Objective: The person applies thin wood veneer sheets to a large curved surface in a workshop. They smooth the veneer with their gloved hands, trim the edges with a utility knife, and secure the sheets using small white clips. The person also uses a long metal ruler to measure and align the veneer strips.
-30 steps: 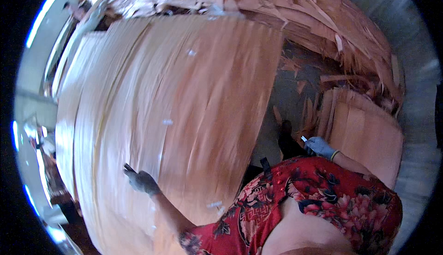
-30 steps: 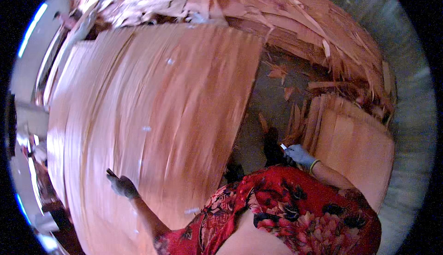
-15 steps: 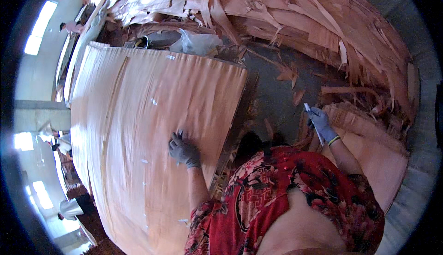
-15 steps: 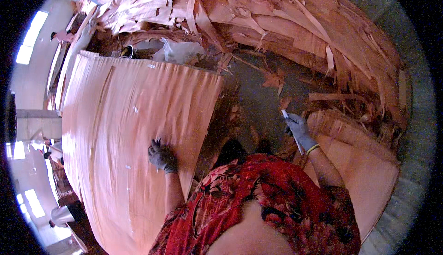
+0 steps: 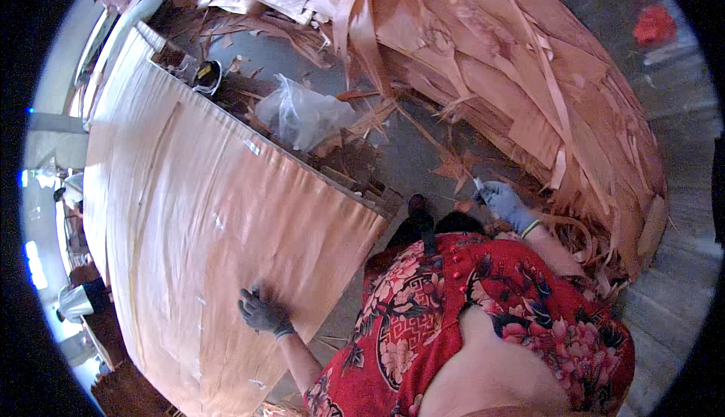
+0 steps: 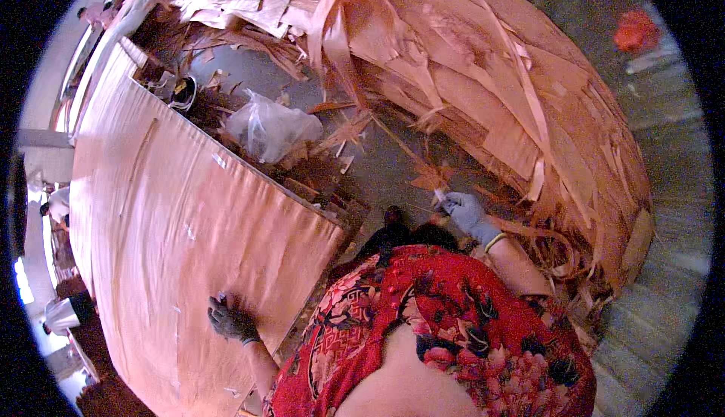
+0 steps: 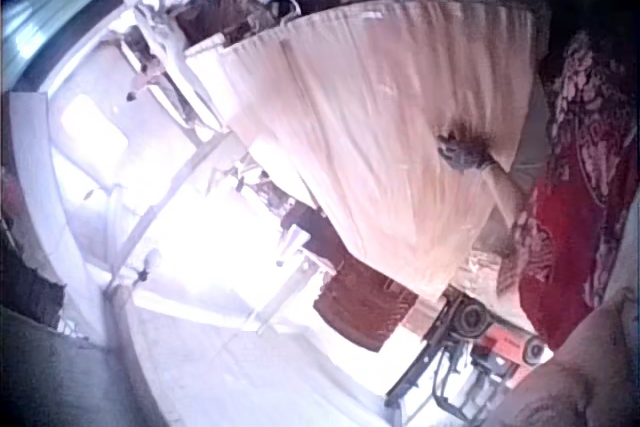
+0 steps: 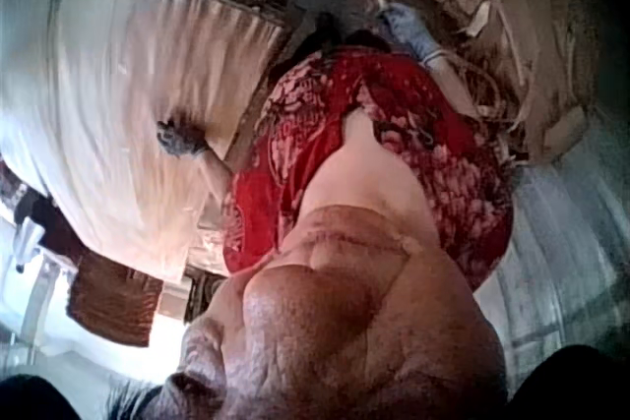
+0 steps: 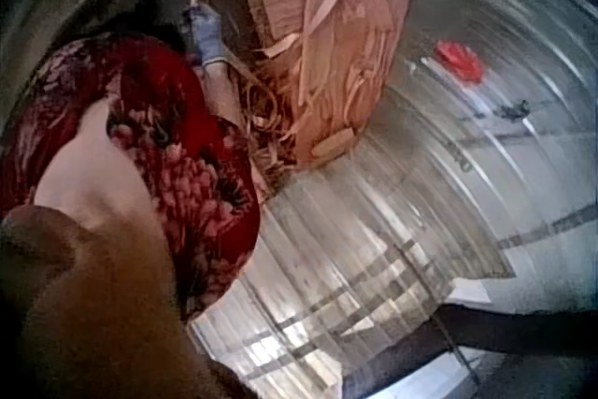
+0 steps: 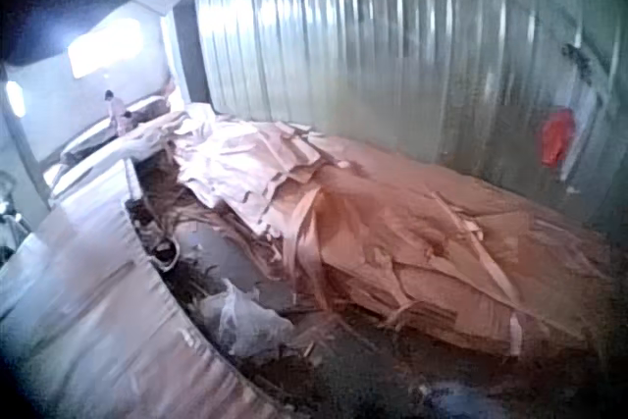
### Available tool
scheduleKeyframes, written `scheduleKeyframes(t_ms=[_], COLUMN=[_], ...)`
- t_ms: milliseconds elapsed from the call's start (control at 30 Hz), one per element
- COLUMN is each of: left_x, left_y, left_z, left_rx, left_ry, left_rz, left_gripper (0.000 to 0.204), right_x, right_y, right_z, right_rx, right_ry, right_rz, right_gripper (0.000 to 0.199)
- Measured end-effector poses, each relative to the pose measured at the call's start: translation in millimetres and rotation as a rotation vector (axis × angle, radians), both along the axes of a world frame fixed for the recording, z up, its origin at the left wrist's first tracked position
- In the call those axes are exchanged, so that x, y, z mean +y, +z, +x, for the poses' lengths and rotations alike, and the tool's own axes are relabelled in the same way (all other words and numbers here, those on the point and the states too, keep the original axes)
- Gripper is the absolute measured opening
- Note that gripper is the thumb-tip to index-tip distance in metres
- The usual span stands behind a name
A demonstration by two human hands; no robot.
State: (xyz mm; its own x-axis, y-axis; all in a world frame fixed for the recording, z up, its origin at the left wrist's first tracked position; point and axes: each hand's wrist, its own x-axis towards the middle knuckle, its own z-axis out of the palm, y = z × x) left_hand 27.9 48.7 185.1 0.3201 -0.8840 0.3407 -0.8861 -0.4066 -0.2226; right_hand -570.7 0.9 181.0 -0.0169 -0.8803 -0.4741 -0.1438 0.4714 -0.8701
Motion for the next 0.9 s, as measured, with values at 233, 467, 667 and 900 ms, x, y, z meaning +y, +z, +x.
scheduleKeyframes(t_ms=[233,467,667,900], left_x=[-16.2,-86.2,-110.5,-103.5], left_y=[78.9,64.5,55.8,47.7], left_z=[-25.6,-158.4,-189.8,-186.4], left_rx=[0.150,0.153,0.186,0.368], left_ry=[0.054,0.167,0.353,0.468], left_rz=[-0.248,-0.399,-0.399,-0.363], left_gripper=[0.035,0.032,0.036,0.038], right_x=[-69.7,-244.5,-377.5,-497.7], right_y=[27.1,26.8,28.8,28.8], right_z=[14.4,-33.0,-1.0,112.9], right_rx=[0.114,0.133,0.144,0.059], right_ry=[0.075,0.506,0.769,0.953], right_rz=[0.225,0.003,-0.141,0.093], right_gripper=[0.022,0.030,0.021,0.021])
